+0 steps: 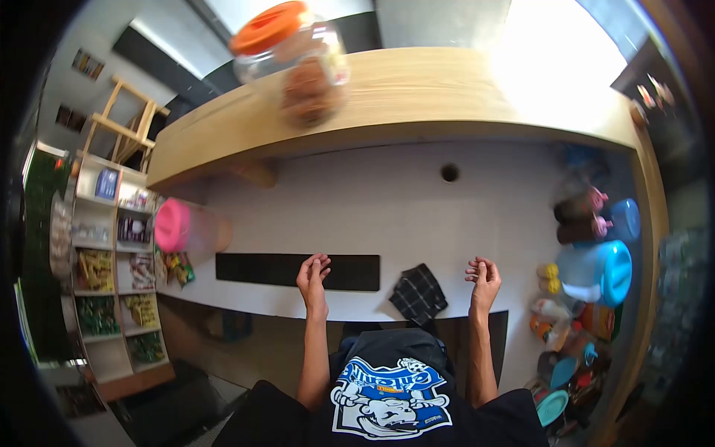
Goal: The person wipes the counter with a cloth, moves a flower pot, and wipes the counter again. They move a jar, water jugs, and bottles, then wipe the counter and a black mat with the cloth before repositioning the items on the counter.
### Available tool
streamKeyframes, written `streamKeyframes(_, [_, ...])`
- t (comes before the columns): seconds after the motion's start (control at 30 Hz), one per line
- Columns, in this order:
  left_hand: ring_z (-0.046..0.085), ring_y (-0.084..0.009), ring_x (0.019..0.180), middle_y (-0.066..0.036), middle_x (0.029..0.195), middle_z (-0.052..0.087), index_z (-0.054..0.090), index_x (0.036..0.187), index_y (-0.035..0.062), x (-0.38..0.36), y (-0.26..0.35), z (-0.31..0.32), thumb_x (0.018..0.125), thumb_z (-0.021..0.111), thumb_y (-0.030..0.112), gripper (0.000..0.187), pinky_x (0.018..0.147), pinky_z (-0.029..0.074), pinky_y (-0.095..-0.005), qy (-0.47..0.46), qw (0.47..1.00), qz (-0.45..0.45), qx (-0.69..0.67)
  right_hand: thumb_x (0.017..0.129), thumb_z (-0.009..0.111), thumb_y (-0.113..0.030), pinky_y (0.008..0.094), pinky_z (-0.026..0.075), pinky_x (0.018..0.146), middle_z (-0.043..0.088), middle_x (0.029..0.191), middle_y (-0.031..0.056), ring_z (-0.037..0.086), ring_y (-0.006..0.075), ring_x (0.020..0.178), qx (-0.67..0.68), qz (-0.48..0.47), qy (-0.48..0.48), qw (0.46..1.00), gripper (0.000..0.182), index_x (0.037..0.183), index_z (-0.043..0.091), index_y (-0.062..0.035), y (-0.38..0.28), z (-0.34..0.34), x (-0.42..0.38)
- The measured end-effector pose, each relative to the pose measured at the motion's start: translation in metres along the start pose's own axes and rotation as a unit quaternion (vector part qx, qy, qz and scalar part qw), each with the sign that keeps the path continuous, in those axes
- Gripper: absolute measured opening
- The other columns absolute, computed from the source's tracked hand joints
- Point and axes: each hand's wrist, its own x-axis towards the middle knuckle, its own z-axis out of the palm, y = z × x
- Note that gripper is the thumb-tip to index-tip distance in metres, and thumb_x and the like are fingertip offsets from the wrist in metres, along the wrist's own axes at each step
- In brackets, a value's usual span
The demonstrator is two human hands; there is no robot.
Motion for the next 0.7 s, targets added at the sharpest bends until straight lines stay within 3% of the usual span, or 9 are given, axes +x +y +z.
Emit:
streamKeyframes(0.2, [0.066, -0.0192, 0.110, -0.011, 0.118, 0.068, 0.062, 0.123, 0.0018, 0.065, 0.015, -0.091, 0.103, 0.059, 0.025, 0.031, 0.093, 0.052, -0.0313, 0.060, 0.997, -0.007, -0.037, 0.103, 0.058, -0.021, 0.0258, 0.051, 0.065, 0.071, 0.093, 0.0094, 0.065, 0.0129, 0.078, -0.049, -0.034, -0.133, 0.989, 0.024, 0.111, 0.066, 0.0005, -0.024, 0.142, -0.022])
streamKeyframes(0.3, [0.065, -0.0194, 0.112, -0.008, 0.121, 0.068, 0.061, 0.126, 0.0034, 0.128, 0.039, -0.114, 0.103, 0.061, 0.025, 0.032, 0.094, 0.050, -0.0325, 0.031, 0.998, 0.039, -0.033, 0.102, 0.060, -0.021, 0.0272, 0.053, 0.069, 0.073, 0.097, 0.0099, 0.067, 0.0146, 0.084, -0.102, -0.079, -0.270, 0.954, 0.023, 0.110, 0.066, -0.0001, -0.036, 0.241, -0.030])
streamKeyframes(0.4, [0.059, -0.0223, 0.122, -0.010, 0.135, 0.060, 0.053, 0.138, 0.0033, 0.200, 0.066, -0.118, 0.101, 0.061, 0.018, 0.041, 0.099, 0.048, -0.0359, -0.008, 0.997, 0.083, -0.007, 0.094, 0.069, -0.023, 0.0330, 0.057, 0.080, 0.072, 0.106, 0.0099, 0.068, 0.0184, 0.097, -0.187, -0.133, -0.339, 0.912, 0.034, 0.119, 0.065, -0.0009, -0.034, 0.344, -0.021])
streamKeyframes(0.53, [0.047, -0.0278, 0.138, -0.014, 0.152, 0.045, 0.039, 0.150, 0.0018, 0.273, 0.101, -0.104, 0.096, 0.057, 0.004, 0.057, 0.108, 0.044, -0.0389, -0.065, 0.984, 0.158, 0.052, 0.085, 0.076, -0.023, 0.0405, 0.054, 0.095, 0.065, 0.127, 0.0192, 0.063, 0.0294, 0.120, -0.241, -0.219, -0.359, 0.875, 0.054, 0.131, 0.059, -0.0003, -0.033, 0.467, -0.016])
streamKeyframes(0.63, [0.043, -0.0302, 0.142, -0.016, 0.153, 0.043, 0.037, 0.151, 0.0010, 0.305, 0.103, -0.097, 0.095, 0.056, 0.001, 0.059, 0.109, 0.043, -0.0401, -0.110, 0.966, 0.223, 0.074, 0.085, 0.075, -0.020, 0.0430, 0.053, 0.098, 0.062, 0.132, 0.0218, 0.062, 0.0317, 0.122, -0.276, -0.258, -0.341, 0.861, 0.058, 0.134, 0.054, 0.0029, -0.022, 0.528, -0.008])
streamKeyframes(0.7, [0.042, -0.0311, 0.142, -0.018, 0.152, 0.044, 0.037, 0.151, 0.0006, 0.318, 0.104, -0.094, 0.095, 0.055, 0.000, 0.059, 0.109, 0.043, -0.0406, -0.125, 0.951, 0.254, 0.122, 0.082, 0.077, -0.022, 0.0437, 0.052, 0.098, 0.061, 0.131, 0.0263, 0.059, 0.0363, 0.124, -0.291, -0.310, -0.372, 0.825, 0.062, 0.134, 0.054, 0.0043, -0.017, 0.552, 0.001])
